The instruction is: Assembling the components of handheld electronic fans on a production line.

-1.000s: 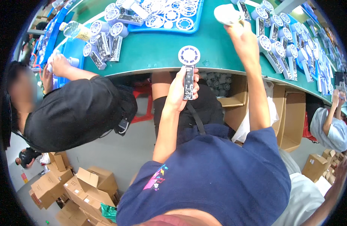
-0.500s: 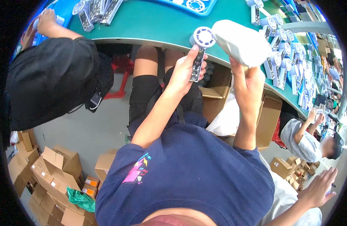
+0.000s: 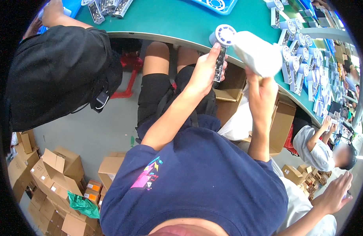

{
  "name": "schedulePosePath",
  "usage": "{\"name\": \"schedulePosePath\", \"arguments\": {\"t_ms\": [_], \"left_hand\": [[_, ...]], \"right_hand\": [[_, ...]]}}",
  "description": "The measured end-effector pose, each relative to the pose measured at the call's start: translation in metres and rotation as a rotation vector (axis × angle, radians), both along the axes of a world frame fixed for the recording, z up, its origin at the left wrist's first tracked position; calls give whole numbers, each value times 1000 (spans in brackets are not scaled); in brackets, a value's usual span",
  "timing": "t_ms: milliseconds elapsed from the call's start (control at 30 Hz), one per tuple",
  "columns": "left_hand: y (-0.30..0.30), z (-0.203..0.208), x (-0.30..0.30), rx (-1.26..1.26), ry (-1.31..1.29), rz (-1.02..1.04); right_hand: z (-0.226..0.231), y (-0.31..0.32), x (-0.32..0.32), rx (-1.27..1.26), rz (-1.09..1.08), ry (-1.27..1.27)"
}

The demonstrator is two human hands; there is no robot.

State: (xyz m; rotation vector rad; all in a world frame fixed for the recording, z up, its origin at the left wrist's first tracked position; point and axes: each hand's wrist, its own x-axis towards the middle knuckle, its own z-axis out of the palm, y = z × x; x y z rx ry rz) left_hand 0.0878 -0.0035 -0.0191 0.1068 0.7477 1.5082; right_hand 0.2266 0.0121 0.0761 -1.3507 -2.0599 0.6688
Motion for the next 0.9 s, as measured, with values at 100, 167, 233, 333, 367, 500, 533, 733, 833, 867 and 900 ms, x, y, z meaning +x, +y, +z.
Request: {"name": "schedulePosePath", "arguments": {"t_ms": [100, 167, 233, 333, 367, 500, 533, 733, 833, 867, 900], "left_hand": [[-4, -7, -11, -17, 80, 2], [-6, -6, -17, -24, 99, -6], [-1, -2, -16, 6, 48, -44], [-2, 1, -17, 9, 94, -92], [-2, -1, -19, 5, 101, -95], [-3, -6, -24, -4, 106, -104], [-2, -5, -24, -19, 109, -115], [-5, -7, -29, 2, 80, -137], [-3, -4, -27, 18, 104, -141], [-3, -5, -27, 18, 106, -141], [-2, -7, -28, 10, 108, -143]], "right_hand": [[-15, 0, -7, -26, 7, 36], [-20, 19, -6, -129, -43, -124], [-9, 26, 5, 19, -67, 8], [-17, 27, 11, -86, -89, 182], [-21, 29, 3, -24, -51, 32], [-12, 41, 0, -150, -113, 169], [-16, 39, 0, -123, -81, 414], [-13, 54, -15, -121, -95, 154], [-17, 60, -13, -149, -7, 400], [-20, 62, -17, -136, -13, 134], [-22, 65, -23, -185, -14, 116]]}}
